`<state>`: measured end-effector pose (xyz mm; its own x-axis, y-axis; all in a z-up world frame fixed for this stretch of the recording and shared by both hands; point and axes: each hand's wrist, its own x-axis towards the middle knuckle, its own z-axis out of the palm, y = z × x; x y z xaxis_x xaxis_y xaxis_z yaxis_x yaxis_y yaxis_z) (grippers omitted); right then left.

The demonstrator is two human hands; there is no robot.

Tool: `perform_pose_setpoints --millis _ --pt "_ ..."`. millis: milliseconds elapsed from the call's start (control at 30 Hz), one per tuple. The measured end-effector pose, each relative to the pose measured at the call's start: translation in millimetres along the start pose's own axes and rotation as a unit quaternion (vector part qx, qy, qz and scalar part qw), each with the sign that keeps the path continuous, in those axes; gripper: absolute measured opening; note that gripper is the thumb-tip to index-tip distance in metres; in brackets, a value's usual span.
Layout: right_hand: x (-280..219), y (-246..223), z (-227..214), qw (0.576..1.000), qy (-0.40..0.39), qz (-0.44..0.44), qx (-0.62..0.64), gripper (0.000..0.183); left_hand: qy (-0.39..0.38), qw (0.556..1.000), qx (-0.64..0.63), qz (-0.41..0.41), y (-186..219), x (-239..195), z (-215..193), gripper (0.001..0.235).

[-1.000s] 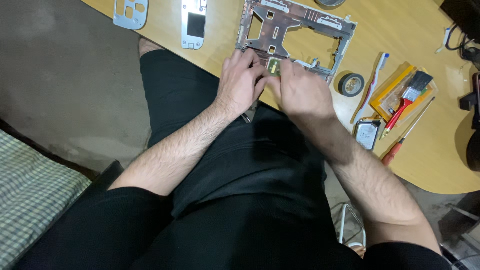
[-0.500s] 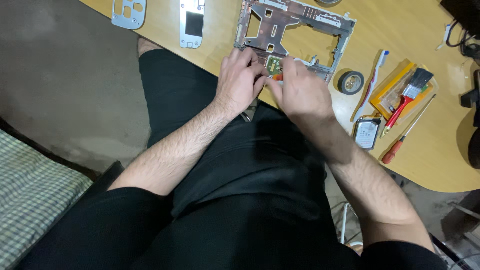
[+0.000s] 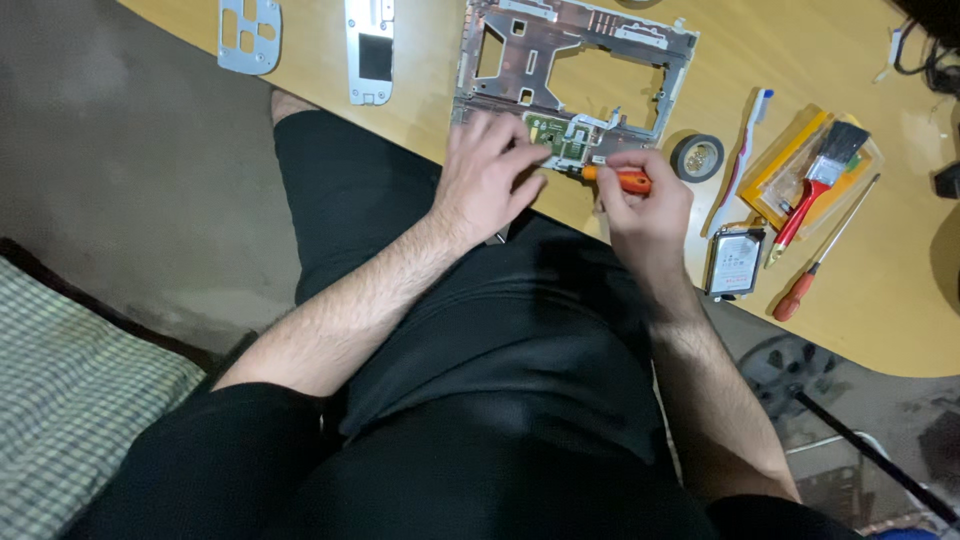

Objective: The person aligns a small circuit board into a larger metal chassis frame on a table. They then pick up a grey plastic component and carefully fit it into the chassis, pressing it down to secure it in place.

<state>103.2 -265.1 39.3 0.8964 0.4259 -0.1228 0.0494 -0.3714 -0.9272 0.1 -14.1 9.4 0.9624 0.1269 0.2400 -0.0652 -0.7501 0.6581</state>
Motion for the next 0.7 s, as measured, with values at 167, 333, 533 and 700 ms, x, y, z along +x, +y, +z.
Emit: perform_pose_setpoints --millis 167,333,533,700 --pt "-18.9 1.1 -19.6 0.998 0.045 0.030 0.037 0.013 -0.012 0.999 -0.012 0.050 23.2 16.6 21.9 0.010" --pt "-45.4 9.1 -72.9 0.994 0.104 0.021 0.013 0.012 -0.015 0.995 -0.012 0.099 44.2 42.1 55.6 0.011" --pt "-98.2 24.4 -115.0 0.980 0.138 0.097 -0.104 0.011 -0.051 0.984 0.024 0.166 80.4 66.2 110.5 0.017" --pt "-126.9 41.6 -104.2 0.968 0.142 0.209 0.006 0.007 -0.033 0.975 0.086 0.200 91.4 69.9 145.4 0.014"
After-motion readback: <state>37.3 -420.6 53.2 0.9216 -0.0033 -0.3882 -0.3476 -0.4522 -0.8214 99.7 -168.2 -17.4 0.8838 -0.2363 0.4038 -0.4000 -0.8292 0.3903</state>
